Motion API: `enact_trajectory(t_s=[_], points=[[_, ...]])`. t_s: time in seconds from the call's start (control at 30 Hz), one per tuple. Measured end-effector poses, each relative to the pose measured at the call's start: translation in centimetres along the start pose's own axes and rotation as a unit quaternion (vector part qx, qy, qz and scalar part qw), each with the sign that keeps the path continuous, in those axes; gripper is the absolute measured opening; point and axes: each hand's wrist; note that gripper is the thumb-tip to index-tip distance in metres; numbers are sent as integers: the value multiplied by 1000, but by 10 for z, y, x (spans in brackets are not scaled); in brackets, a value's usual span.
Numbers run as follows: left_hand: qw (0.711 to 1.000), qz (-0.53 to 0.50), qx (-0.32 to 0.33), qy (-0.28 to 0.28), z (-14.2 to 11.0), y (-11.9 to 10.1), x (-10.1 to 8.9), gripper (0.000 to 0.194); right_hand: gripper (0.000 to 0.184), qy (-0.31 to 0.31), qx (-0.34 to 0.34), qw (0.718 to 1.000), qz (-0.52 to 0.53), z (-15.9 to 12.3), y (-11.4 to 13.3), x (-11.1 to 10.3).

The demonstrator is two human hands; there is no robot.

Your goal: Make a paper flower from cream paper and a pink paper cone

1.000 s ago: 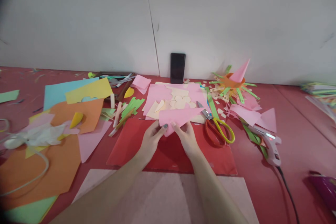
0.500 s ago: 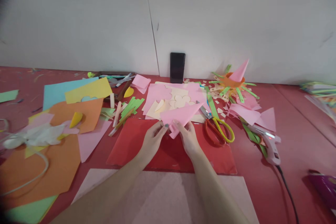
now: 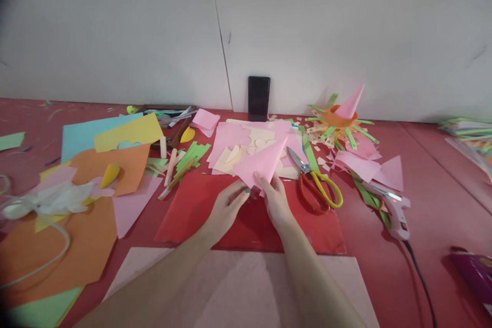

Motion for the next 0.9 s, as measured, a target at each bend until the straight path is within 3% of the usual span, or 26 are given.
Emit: enact_trajectory(t_s=[0.3,0.9], points=[[1000,-16,-22,-2,2,0,-1,24,18,13,51,998,31,-2,8,3],[993,-84,-74,-27,3,0,0,23,20,50,84,995,5,-5,9,2]])
Point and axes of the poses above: each hand's wrist, its own z-axis towards the middle knuckle, its own x-axis out of the palm, y = z × x, and after that the axes turned 10 degrees about x, right-handed
